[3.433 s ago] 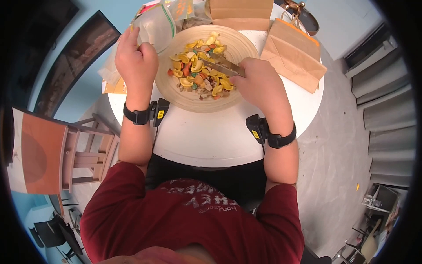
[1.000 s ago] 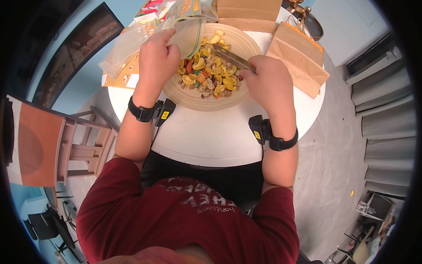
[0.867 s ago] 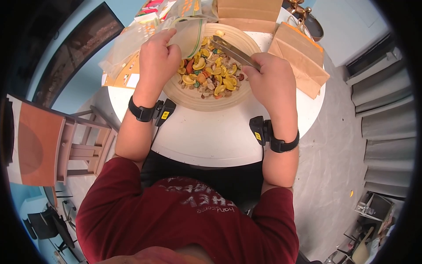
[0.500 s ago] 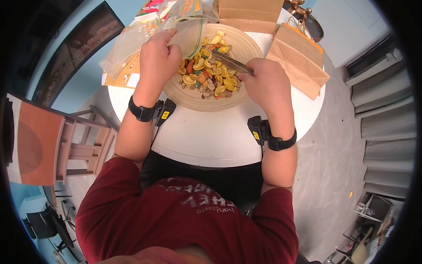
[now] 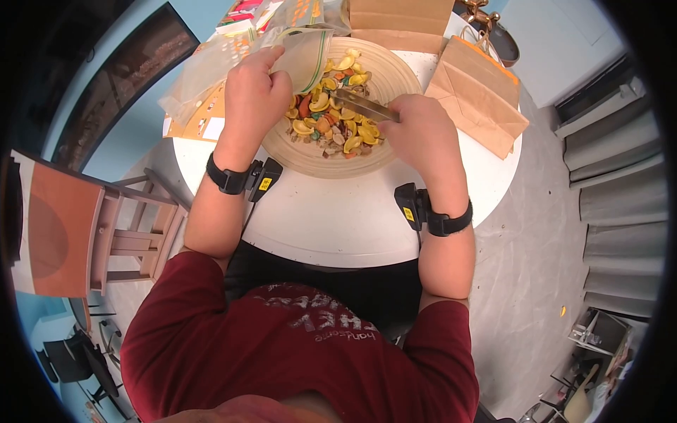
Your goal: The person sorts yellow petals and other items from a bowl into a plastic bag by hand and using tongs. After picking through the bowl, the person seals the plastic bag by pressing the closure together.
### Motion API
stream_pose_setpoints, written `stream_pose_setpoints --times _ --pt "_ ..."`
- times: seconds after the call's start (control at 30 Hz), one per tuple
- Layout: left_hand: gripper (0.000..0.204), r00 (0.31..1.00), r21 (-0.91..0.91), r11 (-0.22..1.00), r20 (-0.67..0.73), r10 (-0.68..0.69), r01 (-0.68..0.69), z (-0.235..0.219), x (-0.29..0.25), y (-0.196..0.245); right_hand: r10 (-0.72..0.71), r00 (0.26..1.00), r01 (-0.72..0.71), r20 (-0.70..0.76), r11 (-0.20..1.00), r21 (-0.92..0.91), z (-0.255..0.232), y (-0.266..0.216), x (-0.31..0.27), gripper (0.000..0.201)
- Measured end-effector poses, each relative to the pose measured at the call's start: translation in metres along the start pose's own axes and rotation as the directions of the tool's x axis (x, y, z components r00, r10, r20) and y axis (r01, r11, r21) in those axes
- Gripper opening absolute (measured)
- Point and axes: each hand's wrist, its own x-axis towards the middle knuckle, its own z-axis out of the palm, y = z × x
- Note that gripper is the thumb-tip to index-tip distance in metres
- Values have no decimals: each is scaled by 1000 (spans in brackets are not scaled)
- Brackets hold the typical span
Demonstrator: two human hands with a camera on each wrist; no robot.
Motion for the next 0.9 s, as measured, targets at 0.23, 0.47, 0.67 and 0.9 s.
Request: stream_pose_setpoints --times 0.23,0.47,0.67,0.9 --pt "32 1000 6 1000 0 1 -1 1 -1 1 -12 1000 12 -16 1000 0 0 -1 -2 23" --pt "32 1000 13 1000 -2 0 0 3 -2 -1 -24 999 27 -38 997 77 -1 10 1 22" --pt "33 1000 21 1000 1 14 -14 3 -1 -1 3 1000 -1 -14 994 110 -3 8 1 20" --pt "39 993 13 997 86 -82 82 -3 0 3 79 997 -78 -2 990 114 -13 2 -1 25"
